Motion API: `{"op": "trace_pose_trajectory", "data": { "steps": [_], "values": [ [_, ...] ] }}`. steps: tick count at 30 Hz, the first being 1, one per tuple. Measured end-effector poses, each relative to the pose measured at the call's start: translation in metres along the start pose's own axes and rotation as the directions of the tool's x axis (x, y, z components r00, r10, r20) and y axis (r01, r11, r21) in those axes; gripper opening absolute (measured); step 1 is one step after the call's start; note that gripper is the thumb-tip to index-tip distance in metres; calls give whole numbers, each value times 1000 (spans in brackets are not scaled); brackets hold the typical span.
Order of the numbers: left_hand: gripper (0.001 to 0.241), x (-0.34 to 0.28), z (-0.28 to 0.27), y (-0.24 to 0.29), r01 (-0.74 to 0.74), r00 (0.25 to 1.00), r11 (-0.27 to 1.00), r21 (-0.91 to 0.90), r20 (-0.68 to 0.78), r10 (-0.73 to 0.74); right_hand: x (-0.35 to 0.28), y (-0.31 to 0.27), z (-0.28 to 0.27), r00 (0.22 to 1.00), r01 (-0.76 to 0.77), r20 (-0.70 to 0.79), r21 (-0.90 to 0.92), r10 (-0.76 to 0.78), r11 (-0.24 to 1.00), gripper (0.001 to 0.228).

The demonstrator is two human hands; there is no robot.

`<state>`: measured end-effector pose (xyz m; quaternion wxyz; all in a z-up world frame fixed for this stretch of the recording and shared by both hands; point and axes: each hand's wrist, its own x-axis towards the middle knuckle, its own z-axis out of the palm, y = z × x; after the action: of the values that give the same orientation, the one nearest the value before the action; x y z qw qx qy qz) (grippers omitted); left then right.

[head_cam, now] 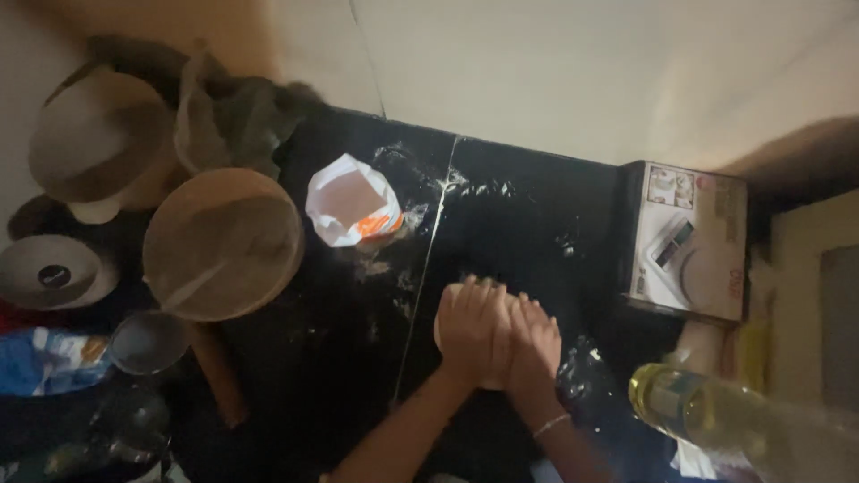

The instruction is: Kneading dough on a floured surface.

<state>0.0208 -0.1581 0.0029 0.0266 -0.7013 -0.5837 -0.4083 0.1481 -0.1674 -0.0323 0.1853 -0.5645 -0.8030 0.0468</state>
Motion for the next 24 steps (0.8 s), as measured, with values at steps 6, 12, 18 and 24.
{"op": "trace_pose_trajectory", "data": {
  "steps": [6, 12, 18, 24],
  "values": [
    [60, 63, 69, -41, -10, 998, 999, 34, -58, 12, 62, 28, 25, 960, -205, -213, -83, 183, 975, 52],
    [66, 113, 157, -102, 227, 795, 971, -70, 590, -143, 94, 44, 30, 809, -588, 150, 183, 569, 788, 53],
    [57, 147, 107, -113, 733, 628, 544, -409, 714, -310, 28, 24, 12, 983, 153, -114, 69, -145, 986, 46],
    [67, 98, 4, -55, 370, 632, 927, -67, 749, -198, 7, 5, -47, 682, -731, 402, 349, 611, 586, 78]
  ]
}}
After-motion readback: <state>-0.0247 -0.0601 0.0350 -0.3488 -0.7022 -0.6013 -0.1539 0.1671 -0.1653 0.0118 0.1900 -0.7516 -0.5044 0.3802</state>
